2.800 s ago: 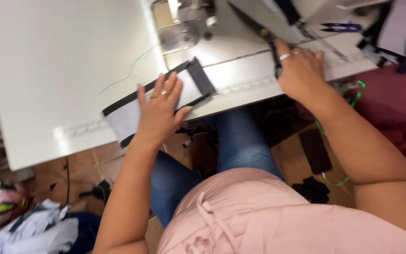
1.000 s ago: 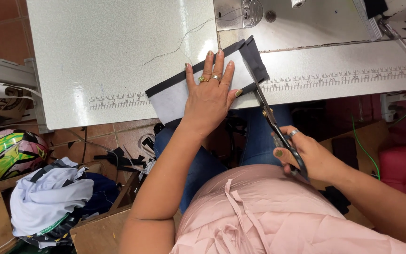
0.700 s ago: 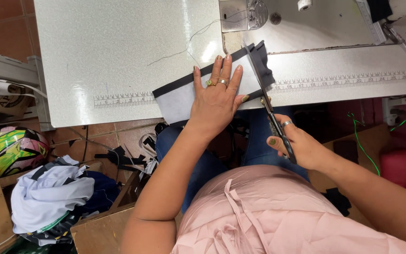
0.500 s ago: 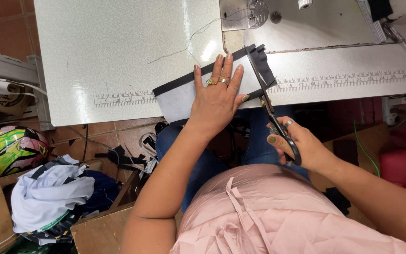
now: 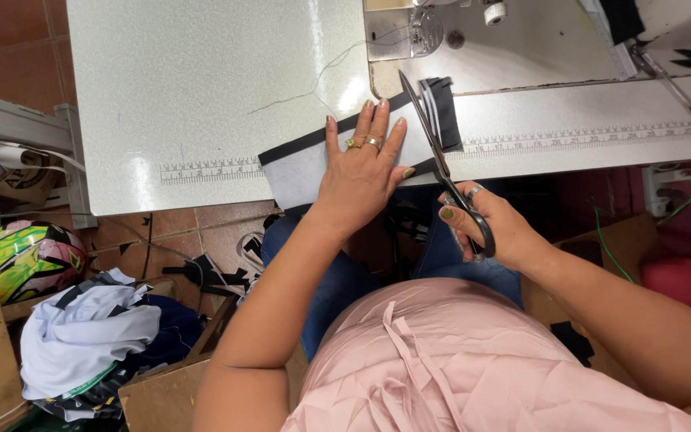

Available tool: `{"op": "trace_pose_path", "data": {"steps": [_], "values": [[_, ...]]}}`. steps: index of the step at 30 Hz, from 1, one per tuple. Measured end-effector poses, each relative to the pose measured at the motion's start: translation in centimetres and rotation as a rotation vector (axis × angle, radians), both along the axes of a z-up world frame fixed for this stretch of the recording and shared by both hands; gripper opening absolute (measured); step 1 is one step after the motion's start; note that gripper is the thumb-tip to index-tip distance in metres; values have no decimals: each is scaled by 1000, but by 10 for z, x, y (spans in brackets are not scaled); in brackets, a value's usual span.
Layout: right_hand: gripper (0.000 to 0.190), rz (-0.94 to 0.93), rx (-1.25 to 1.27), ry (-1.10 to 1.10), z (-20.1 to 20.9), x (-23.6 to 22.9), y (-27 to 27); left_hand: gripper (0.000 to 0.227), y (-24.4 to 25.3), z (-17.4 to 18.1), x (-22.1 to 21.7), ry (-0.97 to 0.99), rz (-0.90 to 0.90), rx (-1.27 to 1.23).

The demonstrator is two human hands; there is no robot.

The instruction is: Measuring fabric strips against a table ruler and cutting them to size with scissors.

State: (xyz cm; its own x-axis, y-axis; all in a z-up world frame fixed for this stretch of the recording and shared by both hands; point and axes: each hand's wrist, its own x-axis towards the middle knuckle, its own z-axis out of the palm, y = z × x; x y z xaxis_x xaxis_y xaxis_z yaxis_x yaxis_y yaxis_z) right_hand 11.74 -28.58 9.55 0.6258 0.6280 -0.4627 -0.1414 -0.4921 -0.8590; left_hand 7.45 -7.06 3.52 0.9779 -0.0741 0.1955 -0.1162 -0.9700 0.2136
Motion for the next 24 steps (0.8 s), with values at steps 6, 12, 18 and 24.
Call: {"op": "trace_pose_path", "data": {"steps": [6, 12, 18, 24], "values": [[27, -208, -94, 553, -6, 56, -71, 61, 46, 44, 24, 328, -52, 100], [75, 35, -893, -510, 56, 107, -70, 51, 70, 62, 47, 80, -71, -42], [73, 36, -742, -700, 45, 132, -54, 68, -62, 9, 62, 80, -171, -138], [49, 36, -470, -1353, -42, 164, -87, 34, -43, 5, 19, -310, -239, -315]]}}
